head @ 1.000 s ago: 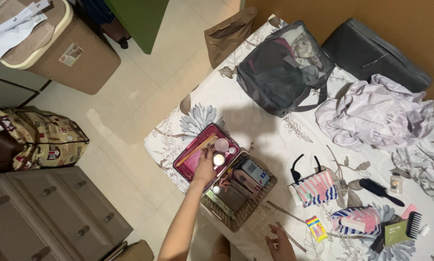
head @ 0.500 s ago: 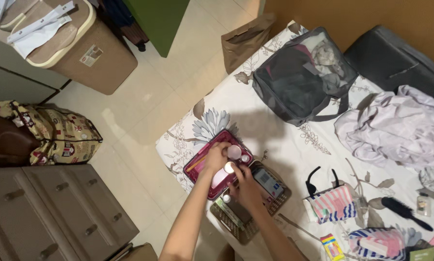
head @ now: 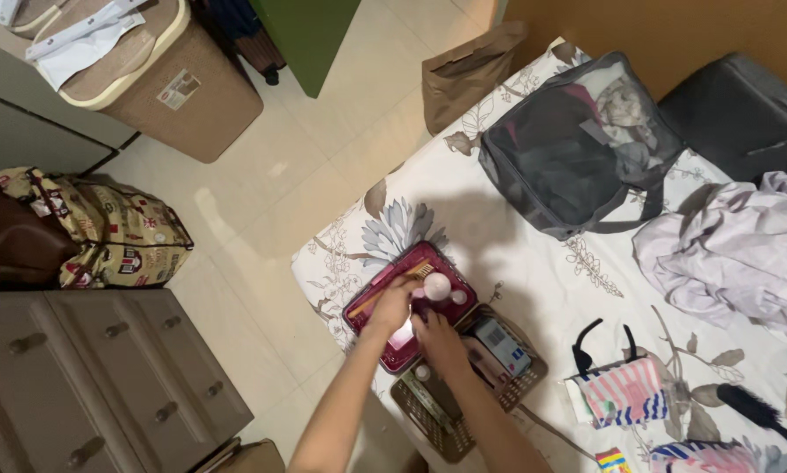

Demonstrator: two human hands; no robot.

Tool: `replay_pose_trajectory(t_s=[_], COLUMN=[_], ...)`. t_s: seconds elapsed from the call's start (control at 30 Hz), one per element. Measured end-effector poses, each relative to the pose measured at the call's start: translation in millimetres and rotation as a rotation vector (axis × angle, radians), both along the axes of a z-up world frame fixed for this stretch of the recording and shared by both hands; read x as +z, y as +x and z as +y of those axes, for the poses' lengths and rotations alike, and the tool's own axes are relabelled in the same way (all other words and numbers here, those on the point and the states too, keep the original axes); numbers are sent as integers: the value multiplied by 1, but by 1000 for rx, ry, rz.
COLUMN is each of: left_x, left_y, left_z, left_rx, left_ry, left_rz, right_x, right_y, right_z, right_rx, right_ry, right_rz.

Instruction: The person organizes personal care items on a bed, placing a hairbrush, a small bottle, a comb, and a small box into a pink makeup case. They also open a striped pouch, remove a small box, and place it into the makeup case. The person continues to arrange items inside the case.

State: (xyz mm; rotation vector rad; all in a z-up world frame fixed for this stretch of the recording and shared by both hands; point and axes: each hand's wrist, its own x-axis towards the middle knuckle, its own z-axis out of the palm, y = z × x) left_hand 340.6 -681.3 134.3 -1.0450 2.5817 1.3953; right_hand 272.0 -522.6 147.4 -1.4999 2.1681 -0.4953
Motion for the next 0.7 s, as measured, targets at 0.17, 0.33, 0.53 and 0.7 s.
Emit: replay_pose_trajectory(t_s=[0.17, 0.33, 0.53, 0.7], left_x=[-42, -67, -81, -103], left_y=[-38, -56, -58, -48], left_z=[13, 23, 25, 41], left_rx=[-245, -318, -434, -581], left_ry=[-234, -375, -425, -616], left_rz=[-113, -80, -211, -324], right_x=[63, 128, 173, 193], right_y=[2, -22, -56, -69], right_z=[38, 73, 91, 82], right_rx=[13, -123, -446, -655], right_ry=[-229, -155, -219, -72], right_rz=[52, -83, -372, -292])
